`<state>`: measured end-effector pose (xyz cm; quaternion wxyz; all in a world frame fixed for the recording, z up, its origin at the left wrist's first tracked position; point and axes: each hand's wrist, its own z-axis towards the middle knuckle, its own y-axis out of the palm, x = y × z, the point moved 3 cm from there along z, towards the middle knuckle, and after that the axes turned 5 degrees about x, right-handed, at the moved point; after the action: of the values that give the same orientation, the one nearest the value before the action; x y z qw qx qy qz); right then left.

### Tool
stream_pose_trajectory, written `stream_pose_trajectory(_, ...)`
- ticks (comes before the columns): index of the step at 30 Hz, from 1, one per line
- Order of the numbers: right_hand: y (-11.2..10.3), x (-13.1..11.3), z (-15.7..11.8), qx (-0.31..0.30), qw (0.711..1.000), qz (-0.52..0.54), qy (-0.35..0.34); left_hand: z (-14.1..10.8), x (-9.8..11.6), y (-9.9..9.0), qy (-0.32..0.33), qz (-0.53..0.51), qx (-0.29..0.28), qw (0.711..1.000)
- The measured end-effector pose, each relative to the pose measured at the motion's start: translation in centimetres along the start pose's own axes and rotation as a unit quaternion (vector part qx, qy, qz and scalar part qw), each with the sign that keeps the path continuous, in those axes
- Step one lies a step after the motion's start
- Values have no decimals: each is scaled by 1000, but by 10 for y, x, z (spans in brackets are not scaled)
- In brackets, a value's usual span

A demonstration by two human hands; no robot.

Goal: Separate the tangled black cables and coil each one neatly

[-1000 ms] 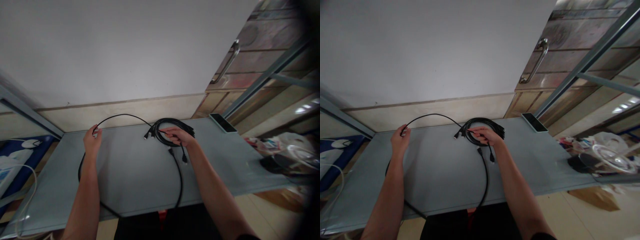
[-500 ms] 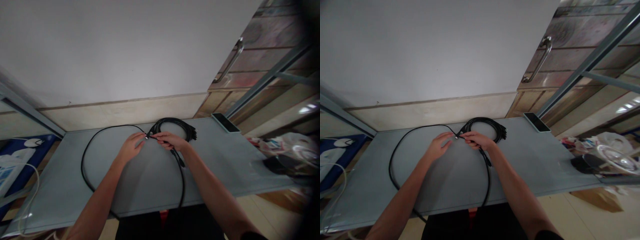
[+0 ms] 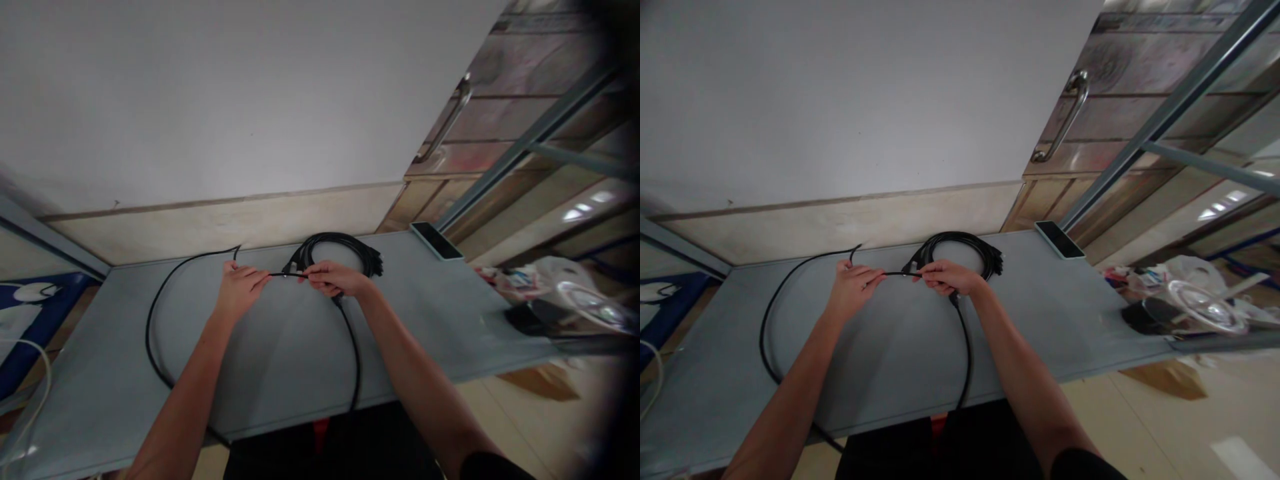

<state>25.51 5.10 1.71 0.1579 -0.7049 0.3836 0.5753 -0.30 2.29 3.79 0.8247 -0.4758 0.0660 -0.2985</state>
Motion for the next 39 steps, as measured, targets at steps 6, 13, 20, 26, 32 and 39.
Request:
stream_pose_trajectory(6, -11, -2, 1, 119, 983, -127, -52, -6, -18, 3, -51, 16, 17, 998)
stream_pose_trajectory(13, -27, -4, 2, 212, 945, -227, -104, -8, -19, 14, -107, 13, -10, 994)
stream_pose_trajectory(20, -29, -1, -2, 134, 985, -36, -106, -11, -23, 16, -132, -93, -85, 983)
stream_pose_trajectory(26, -22, -6, -4, 120, 974, 111, -154, -14, -12, 20, -127, -150, -188, 962)
stream_pose_trajectory(32, -30, -7, 2, 213, 946, 146, -199, -9, -1, 19, -136, -232, -189, 944)
stream_pose_trajectory(39, -44, -9, 1, 296, 903, 171, -261, -3, -9, 8, -94, -208, -138, 964)
